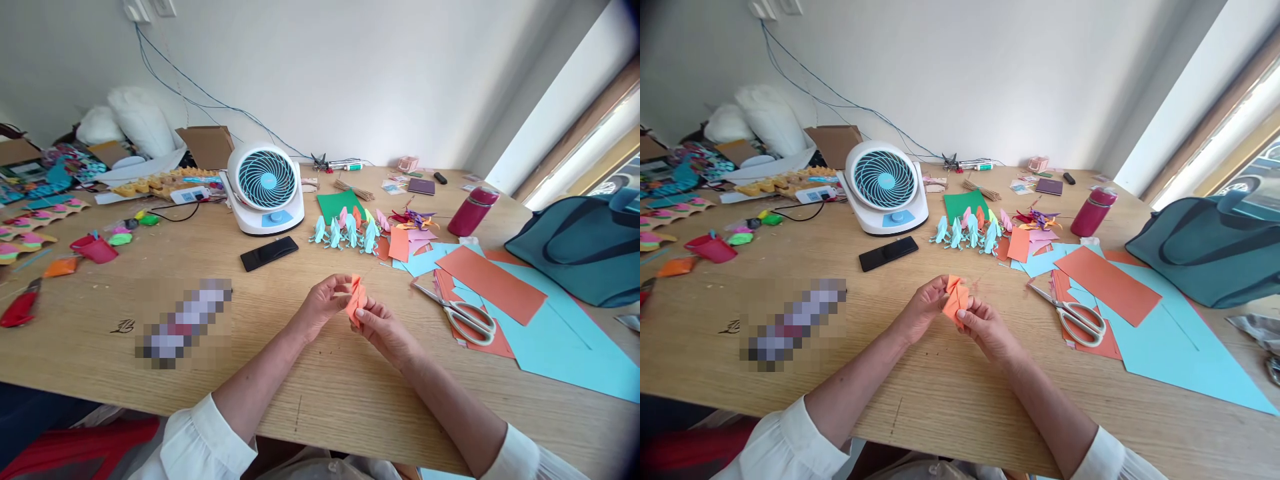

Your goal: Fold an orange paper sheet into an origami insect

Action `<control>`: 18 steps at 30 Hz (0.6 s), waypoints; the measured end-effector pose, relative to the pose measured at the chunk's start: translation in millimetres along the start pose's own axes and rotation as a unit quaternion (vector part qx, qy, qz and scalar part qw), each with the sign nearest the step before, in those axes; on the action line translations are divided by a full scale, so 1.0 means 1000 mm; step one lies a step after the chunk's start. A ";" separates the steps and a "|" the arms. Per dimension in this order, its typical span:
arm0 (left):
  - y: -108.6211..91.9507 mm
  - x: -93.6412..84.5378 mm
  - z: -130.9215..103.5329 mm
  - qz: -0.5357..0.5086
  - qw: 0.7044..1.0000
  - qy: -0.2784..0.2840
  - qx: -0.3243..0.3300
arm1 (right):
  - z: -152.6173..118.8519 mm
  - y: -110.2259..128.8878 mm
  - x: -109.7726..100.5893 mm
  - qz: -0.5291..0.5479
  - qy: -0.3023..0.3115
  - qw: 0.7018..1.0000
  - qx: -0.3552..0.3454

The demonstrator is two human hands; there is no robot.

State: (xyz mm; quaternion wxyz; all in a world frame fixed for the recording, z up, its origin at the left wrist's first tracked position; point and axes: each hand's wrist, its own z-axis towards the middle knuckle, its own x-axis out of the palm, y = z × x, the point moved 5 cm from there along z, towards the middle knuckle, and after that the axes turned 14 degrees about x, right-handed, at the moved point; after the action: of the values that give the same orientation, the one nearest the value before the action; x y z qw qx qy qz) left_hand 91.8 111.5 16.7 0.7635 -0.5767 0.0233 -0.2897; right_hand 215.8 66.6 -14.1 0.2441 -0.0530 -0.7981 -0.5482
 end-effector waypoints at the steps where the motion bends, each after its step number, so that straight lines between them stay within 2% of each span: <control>1: 0.002 -0.002 0.000 0.003 1.000 -0.016 -0.003 | 0.001 0.002 -0.002 0.003 -0.021 1.000 -0.014; 3: 0.005 -0.005 0.000 0.006 0.999 -0.032 -0.005 | 0.002 0.004 -0.007 0.006 -0.060 0.998 -0.036; 7: 0.005 -0.004 -0.001 0.026 0.999 -0.022 0.005 | 0.005 0.003 -0.013 -0.013 -0.104 0.993 -0.057; 18: 0.009 -0.015 0.001 0.127 0.987 -0.092 0.023 | 0.004 0.002 -0.006 -0.102 -0.129 0.984 -0.066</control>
State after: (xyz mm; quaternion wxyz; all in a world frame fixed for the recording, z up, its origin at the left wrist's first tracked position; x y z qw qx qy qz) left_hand 83.6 121.2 4.9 0.8061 -0.5754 0.0192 -0.1368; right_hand 220.4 72.1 -16.6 0.0779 -0.0572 -0.7860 -0.6106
